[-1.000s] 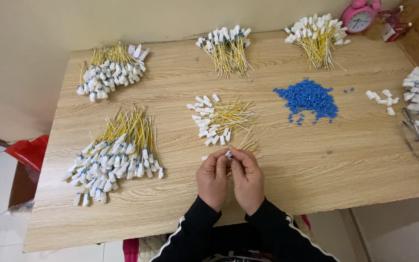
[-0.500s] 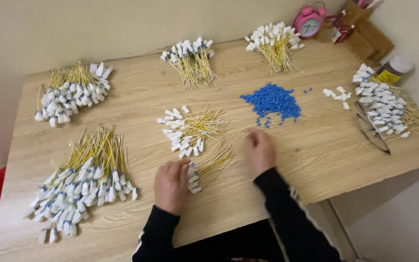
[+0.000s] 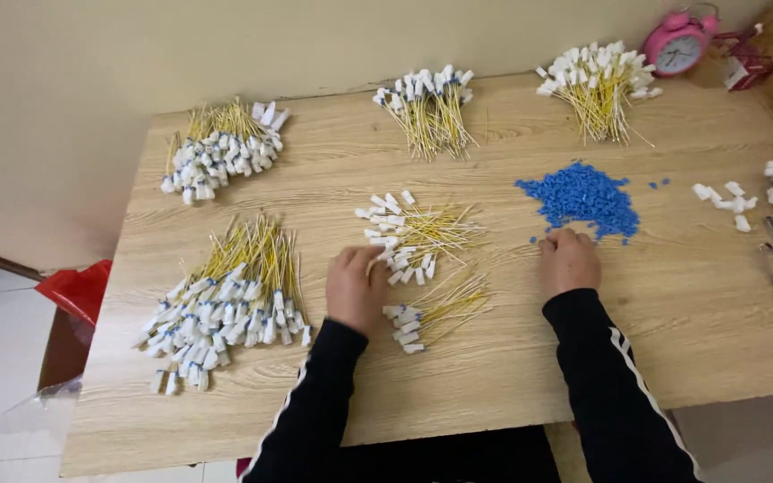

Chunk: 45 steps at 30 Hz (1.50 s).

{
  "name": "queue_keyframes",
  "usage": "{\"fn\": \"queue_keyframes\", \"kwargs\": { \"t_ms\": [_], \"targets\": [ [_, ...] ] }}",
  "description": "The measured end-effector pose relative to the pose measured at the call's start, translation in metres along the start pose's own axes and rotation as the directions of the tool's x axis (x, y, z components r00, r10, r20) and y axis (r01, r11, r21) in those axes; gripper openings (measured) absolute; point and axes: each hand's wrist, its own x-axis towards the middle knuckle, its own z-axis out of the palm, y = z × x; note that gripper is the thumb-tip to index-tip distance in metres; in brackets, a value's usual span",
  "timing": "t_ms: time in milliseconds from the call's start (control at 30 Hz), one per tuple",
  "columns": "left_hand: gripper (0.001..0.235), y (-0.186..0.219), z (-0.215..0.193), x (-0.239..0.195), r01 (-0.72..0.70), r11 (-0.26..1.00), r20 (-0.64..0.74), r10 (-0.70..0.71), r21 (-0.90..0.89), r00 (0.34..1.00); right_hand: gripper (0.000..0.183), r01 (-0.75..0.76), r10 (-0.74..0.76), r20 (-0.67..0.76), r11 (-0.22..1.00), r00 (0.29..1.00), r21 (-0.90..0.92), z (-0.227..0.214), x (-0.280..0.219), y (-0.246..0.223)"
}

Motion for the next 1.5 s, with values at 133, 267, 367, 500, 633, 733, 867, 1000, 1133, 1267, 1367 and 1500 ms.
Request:
{"fn": "queue_keyframes", "kwargs": {
  "t_ms": [133,267,367,500,633,733,867,1000,1133,1267,1367,1500],
  "targets": [
    [0.022,-0.02,0.027,0.028,0.031,0.999,-0.014,-0.03,0.032,0.999,0.025,0.001,0.0,0.006,1.0,1.0,-0.008,0.004,0.0,-0.002],
    [0.024,-0.033,0.035,0.055,0.072,0.988,-0.048,-0.066,0.135,0.997,0.028,-0.059,0.054,0.041,0.992,0.998,0.113,-0.01,-0.017,-0.008],
    [0.043,-0.026,0.02,0.077,0.065,0.947,0.148,-0.116,0.315,0.982,0.027,-0.079,0.084,-0.013,0.975,0.996,0.206,-0.017,-0.038,-0.008],
    [0.033,-0.082,0.06,0.09,-0.034,0.909,0.358,-0.128,0.415,0.925,0.015,0.053,0.043,-0.229,0.917,0.972,0.395,-0.021,-0.055,-0.007],
    [0.023,-0.095,0.057,0.088,-0.025,0.925,0.338,-0.114,0.38,0.934,0.017,0.023,0.113,-0.155,0.732,0.982,0.681,-0.026,-0.065,-0.016],
    [0.023,-0.091,0.041,0.075,0.105,0.962,0.261,-0.171,0.251,0.95,0.02,-0.11,0.171,0.033,0.468,0.985,0.877,-0.028,-0.081,-0.037],
    [0.024,-0.046,-0.014,0.048,0.426,0.897,0.236,-0.392,-0.114,0.889,0.015,-0.05,0.037,0.039,0.346,0.999,0.937,-0.031,-0.105,-0.077],
    [0.032,-0.013,-0.016,0.004,0.584,0.231,0.435,-0.473,-0.778,0.766,0.015,-0.032,-0.101,0.063,0.286,0.993,0.958,-0.052,-0.131,-0.122],
    [0.026,0.038,-0.026,-0.027,0.57,-0.177,0.585,-0.419,-0.803,0.694,0.013,0.059,-0.149,-0.024,0.236,0.989,0.97,-0.105,-0.157,-0.166],
    [0.026,0.071,-0.024,-0.048,0.599,-0.327,0.679,-0.264,-0.731,0.685,0.006,0.359,-0.338,-0.26,0.275,0.904,0.892,-0.147,-0.162,-0.184],
    [0.029,0.084,-0.02,-0.056,0.612,-0.324,0.688,-0.227,-0.721,0.69,0.006,0.363,-0.346,-0.261,0.274,0.901,0.891,-0.151,-0.165,-0.183],
    [0.029,0.092,-0.016,-0.06,0.577,-0.301,0.647,-0.245,-0.759,0.723,0.009,0.344,-0.312,-0.246,0.316,0.918,0.884,-0.142,-0.168,-0.177]
  ]
}}
